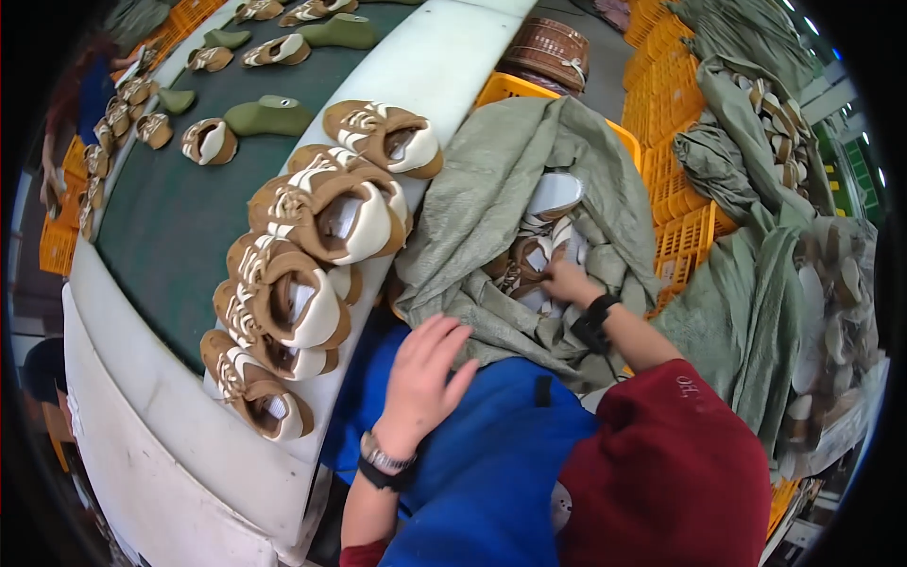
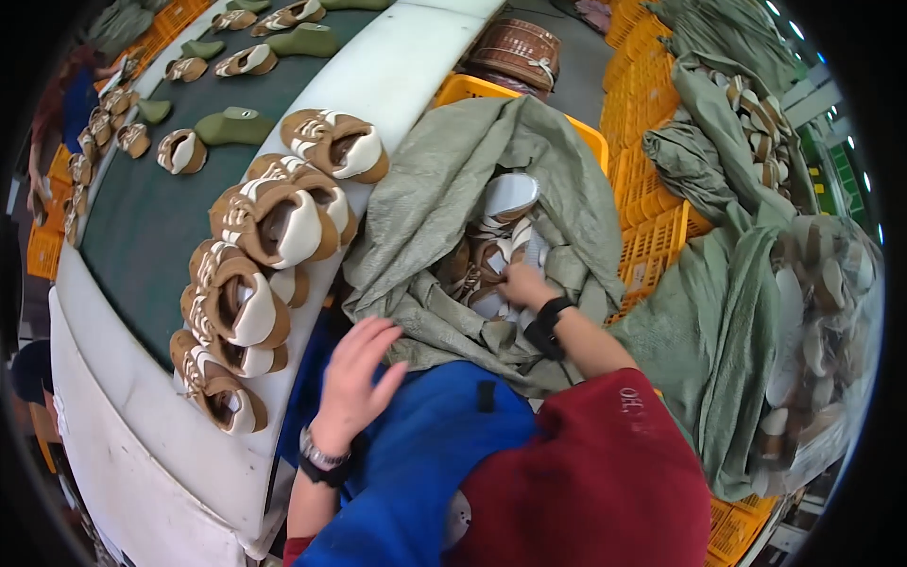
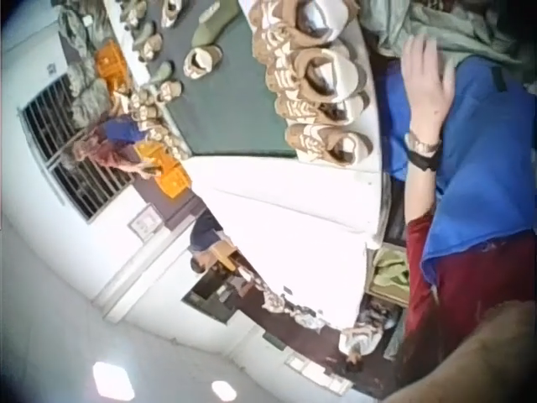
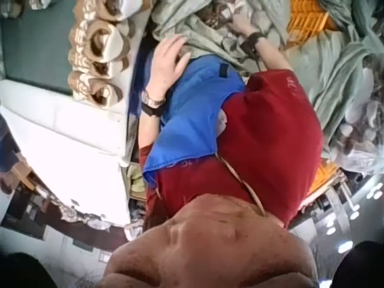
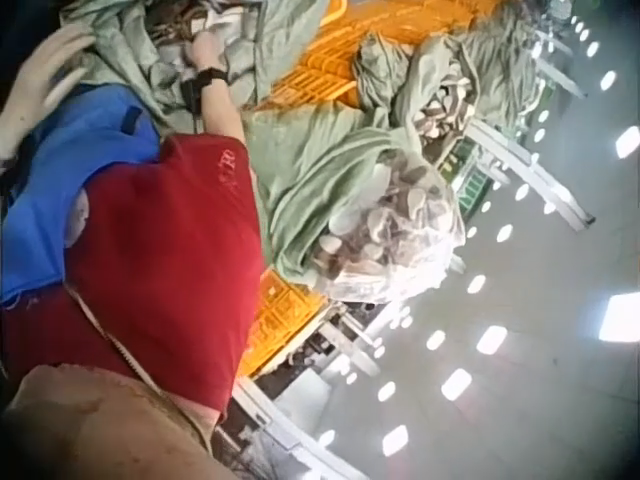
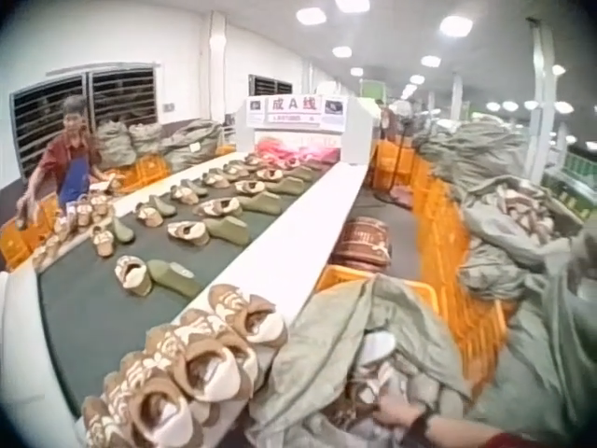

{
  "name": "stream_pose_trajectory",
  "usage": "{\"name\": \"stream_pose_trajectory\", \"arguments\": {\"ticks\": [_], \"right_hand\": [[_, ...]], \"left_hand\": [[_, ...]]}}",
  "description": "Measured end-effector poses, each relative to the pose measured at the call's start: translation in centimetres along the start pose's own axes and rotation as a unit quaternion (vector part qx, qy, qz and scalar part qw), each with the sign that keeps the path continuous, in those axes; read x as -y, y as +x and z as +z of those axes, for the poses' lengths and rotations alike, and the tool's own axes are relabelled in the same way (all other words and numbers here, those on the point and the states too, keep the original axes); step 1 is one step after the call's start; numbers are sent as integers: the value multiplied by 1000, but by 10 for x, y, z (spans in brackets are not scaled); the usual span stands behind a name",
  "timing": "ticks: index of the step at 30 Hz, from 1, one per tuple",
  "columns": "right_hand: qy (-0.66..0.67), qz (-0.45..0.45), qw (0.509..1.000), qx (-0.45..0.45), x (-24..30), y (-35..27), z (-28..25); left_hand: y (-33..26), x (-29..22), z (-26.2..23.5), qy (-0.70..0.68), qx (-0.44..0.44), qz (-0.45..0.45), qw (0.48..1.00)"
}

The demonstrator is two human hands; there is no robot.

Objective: The recorder sorts finished shoes from a large bag and places them on a conveyor belt alongside green shoe lasts.

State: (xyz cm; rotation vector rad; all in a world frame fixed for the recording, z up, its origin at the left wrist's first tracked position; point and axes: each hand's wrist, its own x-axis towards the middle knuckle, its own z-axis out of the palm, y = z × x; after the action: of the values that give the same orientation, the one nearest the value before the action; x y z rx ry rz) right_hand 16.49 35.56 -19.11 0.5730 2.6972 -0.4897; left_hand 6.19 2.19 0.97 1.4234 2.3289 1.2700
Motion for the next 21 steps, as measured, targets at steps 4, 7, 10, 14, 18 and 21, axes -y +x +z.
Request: {"name": "stream_pose_trajectory", "arguments": {"ticks": [4, 7, 10, 14, 18, 21], "right_hand": [[-136, -149, 976, 85, 50, -10, 51], [19, -102, 976, 189, 46, 14, 53], [-62, -110, 968, 216, 47, 16, 15], [-85, -100, 946, 298, 40, 19, 31], [-64, -161, 960, 220, 56, 6, 37], [-74, -207, 958, 184, 69, -2, 1]], "left_hand": [[20, 19, 62, 41, 111, 30, 993], [23, 42, 93, 106, 143, 81, 981], [14, 61, 93, 127, 268, -60, 953], [-2, 73, 76, 167, 236, -69, 955], [-6, 74, 72, 161, 205, -93, 961], [-10, 73, 73, 160, 195, -98, 963]]}}
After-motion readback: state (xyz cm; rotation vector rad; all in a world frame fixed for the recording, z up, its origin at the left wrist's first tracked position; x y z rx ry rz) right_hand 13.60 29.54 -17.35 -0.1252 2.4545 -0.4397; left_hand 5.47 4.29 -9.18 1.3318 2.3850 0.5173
